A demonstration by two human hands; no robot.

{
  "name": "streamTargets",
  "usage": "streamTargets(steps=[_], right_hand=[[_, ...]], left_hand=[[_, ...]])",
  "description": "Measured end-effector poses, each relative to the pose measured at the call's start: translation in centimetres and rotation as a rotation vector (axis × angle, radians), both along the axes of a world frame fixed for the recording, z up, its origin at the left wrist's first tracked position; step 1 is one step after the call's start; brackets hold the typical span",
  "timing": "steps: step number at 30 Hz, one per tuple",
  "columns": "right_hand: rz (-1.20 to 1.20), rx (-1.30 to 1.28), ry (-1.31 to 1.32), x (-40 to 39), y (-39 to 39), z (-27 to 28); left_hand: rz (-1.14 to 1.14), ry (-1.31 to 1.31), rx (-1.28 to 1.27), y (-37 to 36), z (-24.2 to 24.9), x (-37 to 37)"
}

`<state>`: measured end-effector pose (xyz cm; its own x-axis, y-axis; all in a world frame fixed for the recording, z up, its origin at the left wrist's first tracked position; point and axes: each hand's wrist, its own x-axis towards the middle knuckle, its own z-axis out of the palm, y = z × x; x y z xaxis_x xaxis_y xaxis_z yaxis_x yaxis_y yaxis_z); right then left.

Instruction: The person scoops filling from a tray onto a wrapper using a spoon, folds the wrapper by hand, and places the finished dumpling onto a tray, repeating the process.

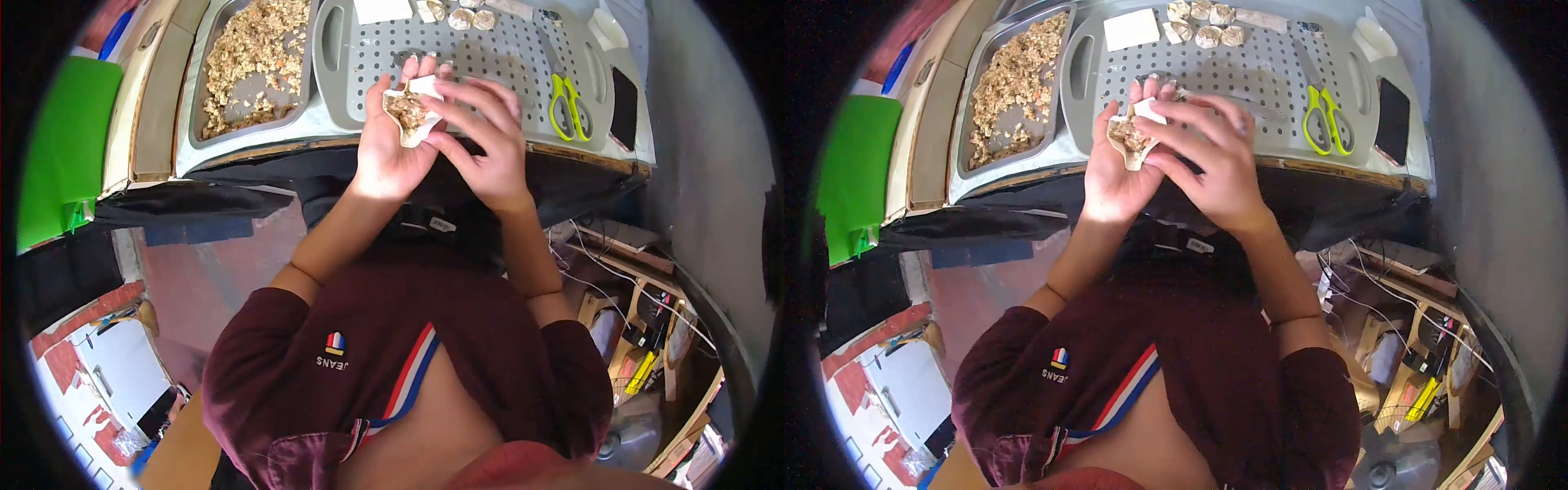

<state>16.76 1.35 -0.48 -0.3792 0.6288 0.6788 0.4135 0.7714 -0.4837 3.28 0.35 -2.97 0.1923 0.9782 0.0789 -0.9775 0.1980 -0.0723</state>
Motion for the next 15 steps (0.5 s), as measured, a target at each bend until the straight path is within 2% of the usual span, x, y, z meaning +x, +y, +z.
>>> streamTargets(steps=[4,8,12,15], right_hand=[[-0.038,-0.167,0.171,0.6,-0.4,-0.9],[-0.093,-0.525,0.414,-0.5,-1.4,-1.8],[-0.065,-0.417,0.394,-0.5,-1.5,-2.1],[-0.069,-0.318,0.364,-0.8,-1.5,-2.7]], left_hand=[[-0.06,-0.052,-0.034,-0.3,0.0,-0.5],[-0.079,-0.024,-0.057,-0.3,-0.2,-0.2],[0.058,0.209,-0.17,-0.4,0.5,0.6],[0.054,0.172,-0.142,-0.3,0.0,0.6]])
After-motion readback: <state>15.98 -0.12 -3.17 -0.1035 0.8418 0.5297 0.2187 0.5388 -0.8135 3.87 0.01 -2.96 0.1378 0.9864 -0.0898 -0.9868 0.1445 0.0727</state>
